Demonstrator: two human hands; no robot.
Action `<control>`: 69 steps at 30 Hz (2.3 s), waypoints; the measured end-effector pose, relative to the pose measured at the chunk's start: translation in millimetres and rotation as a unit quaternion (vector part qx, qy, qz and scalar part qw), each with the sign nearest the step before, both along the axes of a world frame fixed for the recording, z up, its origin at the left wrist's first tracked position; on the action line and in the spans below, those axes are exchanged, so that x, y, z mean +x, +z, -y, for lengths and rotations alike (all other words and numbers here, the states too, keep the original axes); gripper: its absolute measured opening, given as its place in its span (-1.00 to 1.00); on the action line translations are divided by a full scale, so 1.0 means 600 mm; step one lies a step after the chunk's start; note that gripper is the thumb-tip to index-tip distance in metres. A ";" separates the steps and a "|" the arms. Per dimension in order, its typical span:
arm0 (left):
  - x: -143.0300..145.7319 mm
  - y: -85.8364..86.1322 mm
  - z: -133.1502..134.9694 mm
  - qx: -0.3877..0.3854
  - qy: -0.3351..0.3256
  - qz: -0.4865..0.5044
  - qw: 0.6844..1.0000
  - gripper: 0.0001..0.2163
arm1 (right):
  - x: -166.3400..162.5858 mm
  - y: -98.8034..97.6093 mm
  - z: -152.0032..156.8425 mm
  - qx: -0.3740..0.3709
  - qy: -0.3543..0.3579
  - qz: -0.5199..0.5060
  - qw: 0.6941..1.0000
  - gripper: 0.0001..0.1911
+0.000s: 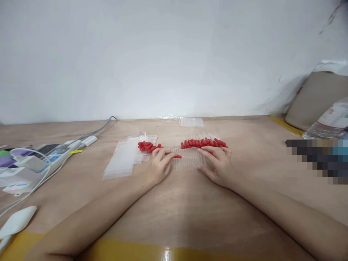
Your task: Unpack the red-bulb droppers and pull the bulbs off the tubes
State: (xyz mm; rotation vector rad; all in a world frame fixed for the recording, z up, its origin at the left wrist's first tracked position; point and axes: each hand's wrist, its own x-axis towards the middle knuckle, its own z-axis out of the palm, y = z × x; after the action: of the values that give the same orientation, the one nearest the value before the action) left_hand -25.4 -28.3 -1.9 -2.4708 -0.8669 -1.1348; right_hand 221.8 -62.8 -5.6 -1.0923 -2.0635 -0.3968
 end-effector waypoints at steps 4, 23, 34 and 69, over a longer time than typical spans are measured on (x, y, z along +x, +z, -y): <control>0.013 0.000 0.002 -0.001 -0.039 0.018 0.999 -0.85 | -0.011 -0.001 -0.003 -0.030 0.028 0.025 0.999 -0.67; 0.032 0.021 0.029 -0.043 -0.068 -0.181 0.980 -0.79 | -0.037 -0.002 0.008 -0.038 0.136 0.063 0.988 -0.75; 0.020 0.026 0.045 -0.084 -0.089 -0.192 0.974 -0.75 | -0.005 0.003 0.022 0.078 0.163 0.167 0.969 -0.78; -0.079 0.069 -0.069 -0.005 0.238 -0.110 0.965 -0.75 | 0.008 -0.005 -0.008 -0.062 -0.113 0.053 0.990 -0.75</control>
State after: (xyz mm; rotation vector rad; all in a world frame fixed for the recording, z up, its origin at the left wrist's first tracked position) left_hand -72.7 13.1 39.3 -2.1650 -1.3005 -0.6753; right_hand 226.6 -57.8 -8.4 -1.4137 -2.0866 -0.4517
